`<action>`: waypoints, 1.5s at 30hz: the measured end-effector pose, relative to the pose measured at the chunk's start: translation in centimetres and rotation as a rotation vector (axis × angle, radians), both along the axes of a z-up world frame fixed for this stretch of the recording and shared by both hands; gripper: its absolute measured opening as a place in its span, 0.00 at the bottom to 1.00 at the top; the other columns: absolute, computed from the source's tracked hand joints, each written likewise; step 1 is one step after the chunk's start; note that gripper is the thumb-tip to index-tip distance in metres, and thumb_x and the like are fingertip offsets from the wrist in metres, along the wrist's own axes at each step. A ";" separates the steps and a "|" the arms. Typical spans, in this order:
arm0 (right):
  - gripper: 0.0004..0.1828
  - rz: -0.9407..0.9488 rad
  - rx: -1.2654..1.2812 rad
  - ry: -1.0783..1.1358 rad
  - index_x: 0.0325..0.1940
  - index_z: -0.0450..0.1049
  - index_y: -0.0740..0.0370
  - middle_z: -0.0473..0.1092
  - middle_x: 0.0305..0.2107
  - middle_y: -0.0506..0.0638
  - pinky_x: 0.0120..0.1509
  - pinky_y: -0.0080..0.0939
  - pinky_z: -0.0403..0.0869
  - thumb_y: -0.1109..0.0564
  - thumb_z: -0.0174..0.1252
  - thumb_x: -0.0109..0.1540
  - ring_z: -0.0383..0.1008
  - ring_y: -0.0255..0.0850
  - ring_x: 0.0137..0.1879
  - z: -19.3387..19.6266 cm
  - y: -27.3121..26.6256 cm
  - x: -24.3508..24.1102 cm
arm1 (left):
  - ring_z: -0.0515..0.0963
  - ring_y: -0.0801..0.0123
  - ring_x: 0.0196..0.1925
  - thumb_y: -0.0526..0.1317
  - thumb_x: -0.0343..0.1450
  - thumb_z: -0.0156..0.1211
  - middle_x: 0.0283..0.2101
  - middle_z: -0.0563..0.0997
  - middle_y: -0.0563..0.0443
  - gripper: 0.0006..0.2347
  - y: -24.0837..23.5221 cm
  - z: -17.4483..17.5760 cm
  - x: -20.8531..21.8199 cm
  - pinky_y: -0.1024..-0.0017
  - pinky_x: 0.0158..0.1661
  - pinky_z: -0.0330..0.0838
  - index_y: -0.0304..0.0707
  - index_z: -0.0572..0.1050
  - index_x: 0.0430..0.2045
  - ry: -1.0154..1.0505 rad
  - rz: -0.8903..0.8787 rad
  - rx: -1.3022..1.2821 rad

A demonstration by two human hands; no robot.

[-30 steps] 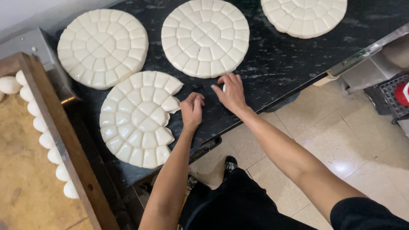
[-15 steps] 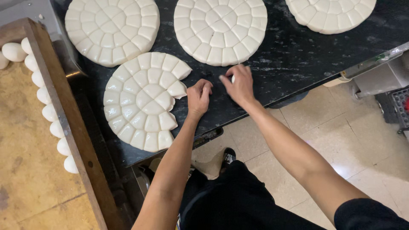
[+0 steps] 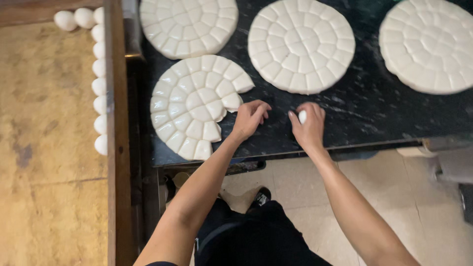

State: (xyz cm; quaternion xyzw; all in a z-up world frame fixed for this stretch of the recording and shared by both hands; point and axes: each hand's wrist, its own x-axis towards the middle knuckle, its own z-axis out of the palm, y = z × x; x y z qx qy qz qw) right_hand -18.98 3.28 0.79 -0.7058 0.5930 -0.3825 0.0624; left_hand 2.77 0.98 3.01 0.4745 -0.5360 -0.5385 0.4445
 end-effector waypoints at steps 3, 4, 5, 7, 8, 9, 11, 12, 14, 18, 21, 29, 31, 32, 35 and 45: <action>0.29 -0.016 0.142 0.020 0.55 0.74 0.65 0.71 0.50 0.62 0.61 0.54 0.69 0.54 0.75 0.53 0.70 0.59 0.58 1.5 3.0 -2.9 | 0.76 0.76 0.24 0.41 0.74 0.52 0.25 0.81 0.51 0.13 1.0 2.5 3.1 0.76 0.27 0.69 0.28 0.82 0.34 -0.015 0.024 -0.045; 0.32 -0.001 0.190 0.021 0.58 0.74 0.65 0.71 0.51 0.62 0.60 0.53 0.71 0.54 0.75 0.53 0.72 0.58 0.57 2.0 3.4 -3.8 | 0.75 0.76 0.25 0.41 0.74 0.52 0.26 0.80 0.51 0.13 1.2 3.3 4.3 0.76 0.26 0.69 0.28 0.81 0.35 0.042 0.054 -0.037; 0.34 0.014 0.239 0.024 0.60 0.74 0.65 0.72 0.51 0.62 0.60 0.52 0.73 0.53 0.75 0.52 0.74 0.56 0.56 2.5 3.6 -4.5 | 0.75 0.76 0.25 0.41 0.75 0.52 0.27 0.80 0.51 0.13 1.3 4.2 5.7 0.76 0.26 0.68 0.27 0.81 0.36 0.100 0.084 -0.031; 0.34 -0.047 0.485 0.087 0.61 0.76 0.62 0.73 0.52 0.60 0.55 0.48 0.75 0.53 0.76 0.51 0.77 0.50 0.52 3.7 2.3 -4.8 | 0.75 0.76 0.26 0.40 0.76 0.51 0.28 0.80 0.50 0.13 1.2 5.9 8.8 0.77 0.27 0.67 0.27 0.81 0.37 0.189 0.153 -0.088; 0.35 -0.051 0.574 -0.003 0.62 0.76 0.62 0.74 0.51 0.59 0.56 0.46 0.75 0.55 0.75 0.51 0.77 0.48 0.53 4.3 1.4 -4.3 | 0.75 0.76 0.26 0.40 0.77 0.50 0.28 0.80 0.50 0.14 1.1 6.6 10.3 0.77 0.27 0.68 0.27 0.81 0.37 0.220 0.186 -0.146; 0.35 -0.054 0.666 -0.092 0.62 0.75 0.62 0.76 0.51 0.58 0.58 0.45 0.75 0.57 0.75 0.51 0.78 0.46 0.53 5.0 0.5 -3.4 | 0.76 0.76 0.26 0.40 0.77 0.49 0.28 0.81 0.50 0.14 0.9 7.3 12.1 0.77 0.28 0.69 0.27 0.81 0.37 0.250 0.219 -0.204; 0.35 0.039 0.762 -0.289 0.64 0.74 0.63 0.76 0.51 0.56 0.59 0.42 0.75 0.59 0.73 0.52 0.78 0.42 0.55 6.2 -1.2 -0.1 | 0.77 0.76 0.26 0.40 0.77 0.49 0.28 0.81 0.49 0.14 0.1 8.4 15.5 0.77 0.28 0.69 0.26 0.80 0.37 0.314 0.301 -0.230; 0.35 0.139 0.764 -0.401 0.64 0.72 0.63 0.76 0.52 0.55 0.60 0.41 0.75 0.60 0.71 0.53 0.77 0.41 0.56 6.9 -2.4 2.4 | 0.77 0.76 0.26 0.40 0.78 0.49 0.28 0.81 0.49 0.14 -0.4 8.8 17.5 0.77 0.28 0.69 0.26 0.80 0.37 0.345 0.335 -0.243; 0.35 0.322 0.724 -0.521 0.65 0.70 0.65 0.74 0.53 0.53 0.61 0.39 0.74 0.62 0.70 0.53 0.75 0.40 0.58 8.8 -5.0 8.0 | 0.77 0.75 0.26 0.39 0.78 0.49 0.29 0.81 0.48 0.14 -1.2 9.4 21.5 0.77 0.28 0.69 0.25 0.80 0.38 0.386 0.412 -0.313; 0.31 0.632 0.549 -0.456 0.63 0.71 0.66 0.72 0.53 0.54 0.64 0.39 0.75 0.62 0.70 0.56 0.75 0.40 0.59 13.0 -10.2 23.1 | 0.77 0.73 0.24 0.40 0.78 0.49 0.28 0.81 0.47 0.14 -2.7 9.8 30.4 0.77 0.27 0.70 0.25 0.79 0.38 0.492 0.612 -0.363; 0.28 0.810 0.262 -0.310 0.60 0.72 0.66 0.67 0.55 0.52 0.65 0.41 0.76 0.64 0.71 0.56 0.75 0.44 0.60 16.2 -14.0 35.1 | 0.76 0.74 0.23 0.40 0.79 0.50 0.27 0.79 0.47 0.13 -3.7 8.9 36.6 0.76 0.25 0.68 0.25 0.79 0.37 0.645 0.742 -0.382; 0.29 0.761 -0.147 0.094 0.56 0.76 0.60 0.75 0.48 0.50 0.64 0.54 0.63 0.52 0.74 0.52 0.65 0.52 0.59 16.0 -22.9 60.1 | 0.77 0.74 0.22 0.41 0.77 0.50 0.27 0.81 0.48 0.13 -6.4 4.8 46.0 0.77 0.24 0.69 0.29 0.79 0.38 0.638 0.882 -0.246; 0.27 0.744 -0.107 0.159 0.54 0.77 0.58 0.75 0.47 0.49 0.64 0.54 0.60 0.51 0.74 0.52 0.64 0.51 0.60 14.9 -24.6 63.1 | 0.78 0.74 0.24 0.41 0.77 0.51 0.28 0.81 0.49 0.13 -6.6 4.4 46.6 0.77 0.26 0.69 0.29 0.80 0.40 0.608 0.915 -0.214; 0.26 0.735 -0.095 0.193 0.54 0.78 0.57 0.75 0.47 0.49 0.64 0.53 0.61 0.50 0.74 0.53 0.64 0.50 0.60 14.3 -25.3 64.2 | 0.78 0.74 0.26 0.41 0.77 0.51 0.29 0.82 0.48 0.13 -6.8 4.3 46.8 0.76 0.27 0.70 0.28 0.80 0.41 0.574 0.934 -0.203; 0.23 0.763 -0.161 0.296 0.50 0.80 0.55 0.74 0.51 0.50 0.63 0.54 0.60 0.52 0.75 0.52 0.63 0.51 0.61 13.4 -26.4 66.5 | 0.81 0.64 0.34 0.40 0.76 0.52 0.37 0.85 0.45 0.14 -7.4 4.1 47.7 0.69 0.35 0.75 0.29 0.80 0.47 0.210 0.965 -0.143; 0.14 0.510 -0.136 -0.006 0.56 0.81 0.57 0.78 0.47 0.52 0.60 0.46 0.71 0.60 0.63 0.66 0.72 0.49 0.53 15.1 -23.7 52.8 | 0.49 0.55 0.78 0.45 0.75 0.47 0.75 0.58 0.43 0.27 -16.7 4.2 48.8 0.45 0.72 0.34 0.33 0.58 0.70 -1.058 0.721 -0.392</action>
